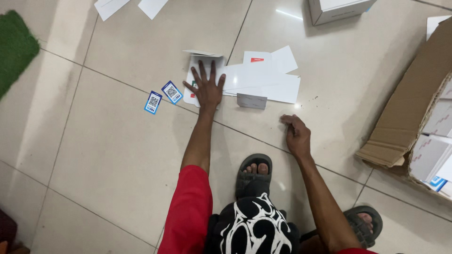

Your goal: The person assembles small white cardboard boxes by folding flaps and inserting QR code stickers into slots. They repeatedly pick up flat pieces, fold them into box shapes, and place them into a larger cardboard container.

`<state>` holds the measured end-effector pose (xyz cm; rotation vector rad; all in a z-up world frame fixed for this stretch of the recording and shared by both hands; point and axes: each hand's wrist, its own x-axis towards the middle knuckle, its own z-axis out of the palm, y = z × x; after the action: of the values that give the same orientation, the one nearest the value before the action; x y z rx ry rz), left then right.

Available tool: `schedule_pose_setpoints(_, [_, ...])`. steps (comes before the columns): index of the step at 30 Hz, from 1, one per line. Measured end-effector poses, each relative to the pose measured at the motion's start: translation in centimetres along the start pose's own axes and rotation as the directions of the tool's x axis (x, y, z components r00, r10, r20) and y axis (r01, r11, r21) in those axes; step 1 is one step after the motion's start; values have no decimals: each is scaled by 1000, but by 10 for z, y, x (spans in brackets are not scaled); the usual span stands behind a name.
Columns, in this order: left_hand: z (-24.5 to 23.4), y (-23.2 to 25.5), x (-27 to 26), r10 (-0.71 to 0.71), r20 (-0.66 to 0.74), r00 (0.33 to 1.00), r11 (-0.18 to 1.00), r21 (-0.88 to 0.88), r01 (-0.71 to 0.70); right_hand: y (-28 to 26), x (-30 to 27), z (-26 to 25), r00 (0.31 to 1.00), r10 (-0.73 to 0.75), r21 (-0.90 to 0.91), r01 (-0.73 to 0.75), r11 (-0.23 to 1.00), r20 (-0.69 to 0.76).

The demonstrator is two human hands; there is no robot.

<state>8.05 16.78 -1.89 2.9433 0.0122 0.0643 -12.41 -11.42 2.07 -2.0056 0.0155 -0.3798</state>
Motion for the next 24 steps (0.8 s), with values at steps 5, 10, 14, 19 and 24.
schedule_pose_setpoints(5, [11, -12, 10, 204, -122, 971, 974, -72, -213, -4, 3, 6, 984, 165, 127, -157, 979, -59])
schedule_pose_setpoints(10, [-8, 24, 11, 309, 249, 918, 950, -132, -284, -7, 0, 5, 963, 264, 128, -255, 959, -60])
schedule_pose_setpoints(14, [-38, 56, -5, 293, 275, 916, 956, -100, -276, 0, 4, 8, 927, 368, 119, -358, 926, -70])
schedule_pose_setpoints(19, [-39, 62, -9, 365, 199, 909, 927, -172, -335, 24, 10, 19, 912, 328, 80, -318, 945, -246])
schedule_pose_setpoints(24, [-16, 58, -18, 493, 11, 870, 866, -98, -490, 32, 22, 8, 877, 434, 166, -406, 899, -205])
